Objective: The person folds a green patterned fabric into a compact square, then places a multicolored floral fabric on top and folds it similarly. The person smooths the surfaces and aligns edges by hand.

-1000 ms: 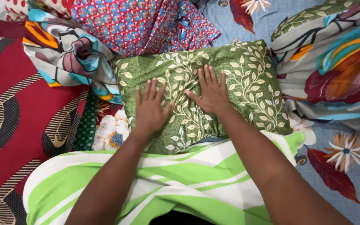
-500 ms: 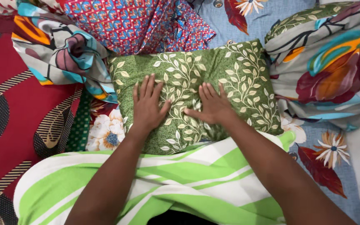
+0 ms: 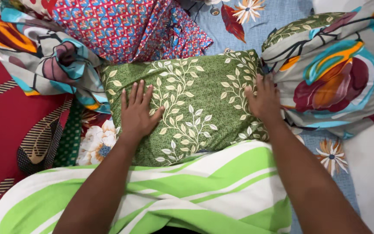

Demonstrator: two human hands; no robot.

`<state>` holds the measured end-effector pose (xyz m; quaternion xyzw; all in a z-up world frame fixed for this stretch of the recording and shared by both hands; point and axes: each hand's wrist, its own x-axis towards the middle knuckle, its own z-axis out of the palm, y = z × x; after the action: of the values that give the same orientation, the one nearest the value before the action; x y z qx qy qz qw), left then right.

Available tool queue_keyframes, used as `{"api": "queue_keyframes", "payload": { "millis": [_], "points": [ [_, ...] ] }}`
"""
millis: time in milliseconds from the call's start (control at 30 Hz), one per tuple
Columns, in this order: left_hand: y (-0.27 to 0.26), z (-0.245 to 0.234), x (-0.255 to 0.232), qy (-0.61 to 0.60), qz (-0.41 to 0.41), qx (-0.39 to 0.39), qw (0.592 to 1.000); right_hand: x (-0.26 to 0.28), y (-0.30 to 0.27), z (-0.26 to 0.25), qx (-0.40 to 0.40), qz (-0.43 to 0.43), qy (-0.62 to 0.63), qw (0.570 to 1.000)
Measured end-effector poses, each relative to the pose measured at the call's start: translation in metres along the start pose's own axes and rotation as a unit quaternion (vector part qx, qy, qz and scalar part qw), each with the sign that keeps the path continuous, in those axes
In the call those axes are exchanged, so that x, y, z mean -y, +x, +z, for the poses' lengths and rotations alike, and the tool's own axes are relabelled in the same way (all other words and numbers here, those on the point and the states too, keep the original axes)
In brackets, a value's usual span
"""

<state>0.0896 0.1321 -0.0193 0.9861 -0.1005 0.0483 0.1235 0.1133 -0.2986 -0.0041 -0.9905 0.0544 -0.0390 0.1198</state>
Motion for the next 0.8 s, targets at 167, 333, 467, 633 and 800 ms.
{"api": "queue_keyframes", "payload": {
  "millis": [167, 333, 467, 633, 800],
  "points": [
    [0.011, -0.002, -0.022, 0.044, 0.009, 0.014, 0.999, 0.018, -0.003, 0.011, -0.104, -0.143, 0.043, 0.983],
    [-0.001, 0.000, -0.024, 0.038, 0.041, 0.032, 0.998, 0.044, -0.008, 0.019, 0.011, -0.167, -0.076, 0.983],
    [-0.004, -0.003, 0.004, 0.037, 0.014, 0.016, 0.999, 0.034, -0.002, 0.015, -0.009, -0.094, -0.057, 0.994],
    [0.009, -0.002, 0.012, -0.001, 0.039, -0.083, 0.996, 0.044, 0.014, 0.005, -0.070, -0.092, 0.027, 0.993],
    [0.016, -0.014, 0.007, -0.042, -0.034, -0.029, 0.998, 0.131, 0.020, 0.009, -0.283, -0.192, 0.224, 0.913]
  ]
}}
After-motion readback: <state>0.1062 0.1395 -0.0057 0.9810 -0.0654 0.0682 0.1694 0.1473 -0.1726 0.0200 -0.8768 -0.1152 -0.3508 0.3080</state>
